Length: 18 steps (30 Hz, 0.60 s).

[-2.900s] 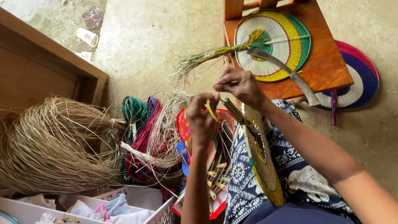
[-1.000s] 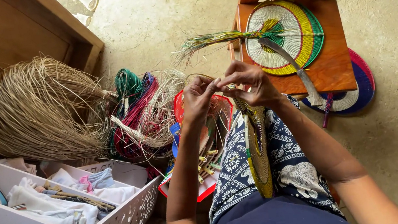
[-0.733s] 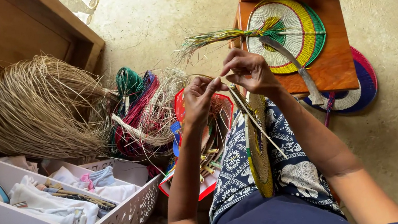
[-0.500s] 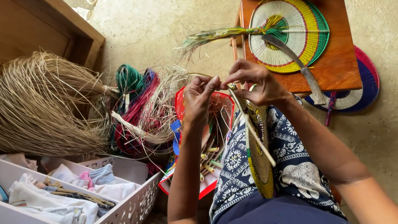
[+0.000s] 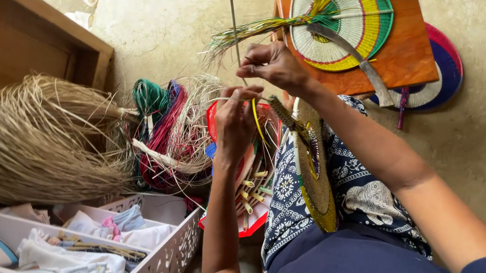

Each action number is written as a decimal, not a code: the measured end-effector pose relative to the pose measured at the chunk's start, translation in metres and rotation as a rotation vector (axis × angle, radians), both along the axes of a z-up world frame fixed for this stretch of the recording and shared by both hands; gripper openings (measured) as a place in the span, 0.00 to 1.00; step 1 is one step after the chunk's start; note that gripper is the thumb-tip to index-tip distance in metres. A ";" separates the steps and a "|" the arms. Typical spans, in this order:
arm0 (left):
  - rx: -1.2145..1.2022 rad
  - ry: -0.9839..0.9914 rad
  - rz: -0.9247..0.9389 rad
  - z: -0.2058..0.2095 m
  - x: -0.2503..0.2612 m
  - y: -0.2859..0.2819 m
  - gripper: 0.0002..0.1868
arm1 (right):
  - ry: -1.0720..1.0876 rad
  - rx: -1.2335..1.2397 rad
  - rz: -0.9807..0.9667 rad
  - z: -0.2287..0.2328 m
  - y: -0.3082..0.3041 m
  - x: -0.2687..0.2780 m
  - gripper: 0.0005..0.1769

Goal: Weaving colored fibers into a circular frame to create a fan and trimming excess with a knife.

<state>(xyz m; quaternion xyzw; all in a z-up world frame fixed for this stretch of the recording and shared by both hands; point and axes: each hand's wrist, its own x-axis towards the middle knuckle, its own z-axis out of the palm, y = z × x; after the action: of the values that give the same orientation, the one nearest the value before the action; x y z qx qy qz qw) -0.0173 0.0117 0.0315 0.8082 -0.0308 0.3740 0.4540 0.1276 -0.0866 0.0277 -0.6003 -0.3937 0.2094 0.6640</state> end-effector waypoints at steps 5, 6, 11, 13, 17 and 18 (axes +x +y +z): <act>-0.125 0.118 -0.005 0.023 -0.012 0.002 0.03 | -0.184 0.030 -0.054 0.021 -0.033 -0.004 0.09; -0.311 0.163 -0.053 0.030 -0.015 -0.001 0.02 | -0.274 0.032 -0.030 0.023 -0.041 -0.005 0.07; -0.953 0.254 -0.229 0.016 -0.008 -0.005 0.05 | -0.490 0.081 0.022 0.043 -0.053 -0.038 0.11; -1.100 0.262 -0.256 0.017 -0.005 -0.007 0.04 | -0.553 0.069 0.019 0.044 -0.050 -0.040 0.13; -0.750 0.166 -0.155 0.007 -0.002 -0.002 0.02 | -0.298 0.110 -0.046 0.002 -0.028 -0.008 0.05; -0.484 0.129 -0.075 0.007 -0.002 0.000 0.02 | -0.296 0.129 -0.060 -0.015 -0.021 0.005 0.04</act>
<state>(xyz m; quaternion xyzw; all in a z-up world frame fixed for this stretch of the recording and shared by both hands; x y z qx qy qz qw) -0.0196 0.0113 0.0380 0.6964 0.0586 0.3010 0.6489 0.1331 -0.1074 0.0126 -0.5923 -0.4816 0.0729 0.6418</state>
